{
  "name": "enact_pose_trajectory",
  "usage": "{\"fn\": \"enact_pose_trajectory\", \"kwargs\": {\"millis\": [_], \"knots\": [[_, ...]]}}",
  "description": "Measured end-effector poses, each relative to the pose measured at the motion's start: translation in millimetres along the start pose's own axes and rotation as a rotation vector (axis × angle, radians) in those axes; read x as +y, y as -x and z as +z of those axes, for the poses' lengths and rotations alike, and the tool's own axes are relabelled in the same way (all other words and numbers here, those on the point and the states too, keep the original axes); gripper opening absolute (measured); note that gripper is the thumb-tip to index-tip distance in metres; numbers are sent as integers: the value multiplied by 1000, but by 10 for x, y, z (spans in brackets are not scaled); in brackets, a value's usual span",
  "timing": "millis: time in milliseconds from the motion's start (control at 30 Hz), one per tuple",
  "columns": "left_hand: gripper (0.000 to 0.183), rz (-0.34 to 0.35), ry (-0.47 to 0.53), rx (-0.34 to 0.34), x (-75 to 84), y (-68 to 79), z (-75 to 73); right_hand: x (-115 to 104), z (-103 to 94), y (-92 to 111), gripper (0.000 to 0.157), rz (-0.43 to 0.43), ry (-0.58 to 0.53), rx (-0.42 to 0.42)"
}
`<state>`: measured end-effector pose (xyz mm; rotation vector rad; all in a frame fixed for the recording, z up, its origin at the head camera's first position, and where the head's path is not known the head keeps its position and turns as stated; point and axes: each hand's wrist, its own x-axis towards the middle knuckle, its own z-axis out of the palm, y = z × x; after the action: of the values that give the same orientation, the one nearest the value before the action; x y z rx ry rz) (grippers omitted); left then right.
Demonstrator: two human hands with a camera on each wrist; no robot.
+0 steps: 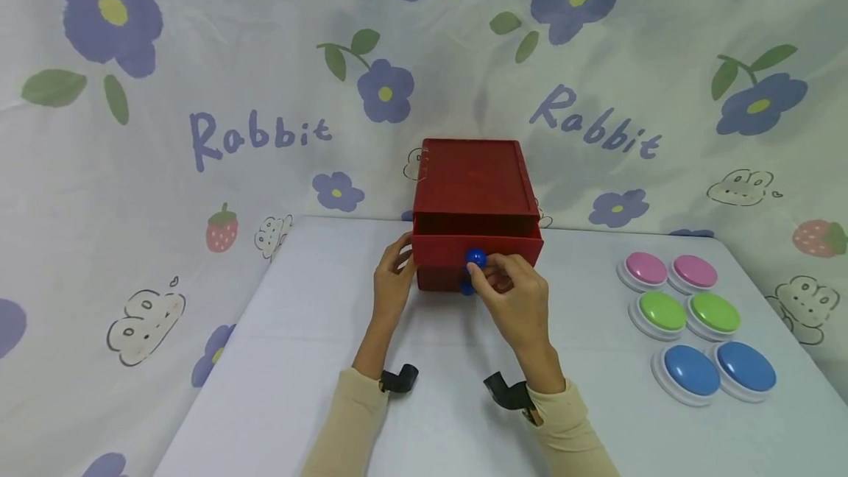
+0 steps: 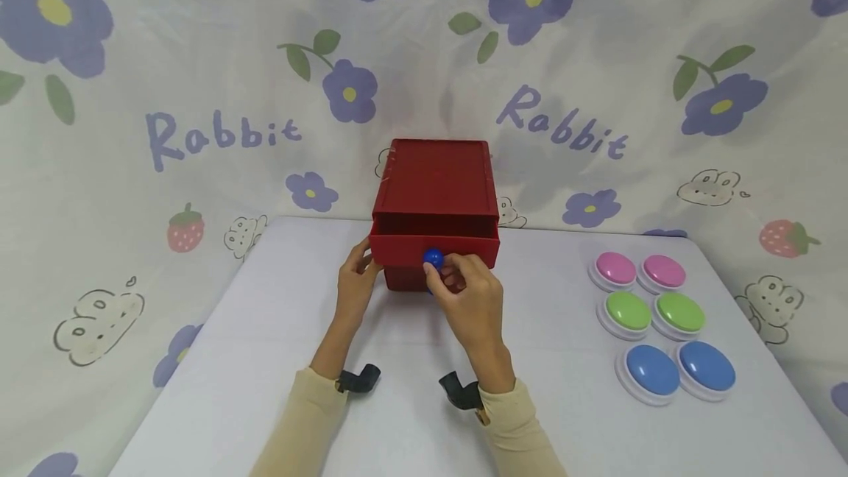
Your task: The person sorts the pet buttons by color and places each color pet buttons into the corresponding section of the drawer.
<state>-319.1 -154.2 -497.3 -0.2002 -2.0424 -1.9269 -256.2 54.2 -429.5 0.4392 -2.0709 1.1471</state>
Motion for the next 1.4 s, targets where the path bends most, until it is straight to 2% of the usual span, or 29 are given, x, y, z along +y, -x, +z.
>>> {"fn": "enact_pose_trajectory", "kwargs": {"millis": [333,633,867,967,1100,1400], "knots": [[44,-5,-9,29,-40,-7,5,-23,-24,48,22,2,1,-10],[45,-42,-19,17,-42,1,-10,-45,-34,76,21,-10,-5,-17],[46,-60,-14,1,151,39,-3,-65,-59,91,21,-13,0,-11],[46,-41,-24,9,100,34,4,-66,-63,102,21,-12,-2,-15],[45,-29,-28,19,-53,5,1,-73,-69,112,21,-9,-2,-22],[45,-43,-24,16,-32,0,1,-78,-87,134,21,-31,-1,-11]]}}
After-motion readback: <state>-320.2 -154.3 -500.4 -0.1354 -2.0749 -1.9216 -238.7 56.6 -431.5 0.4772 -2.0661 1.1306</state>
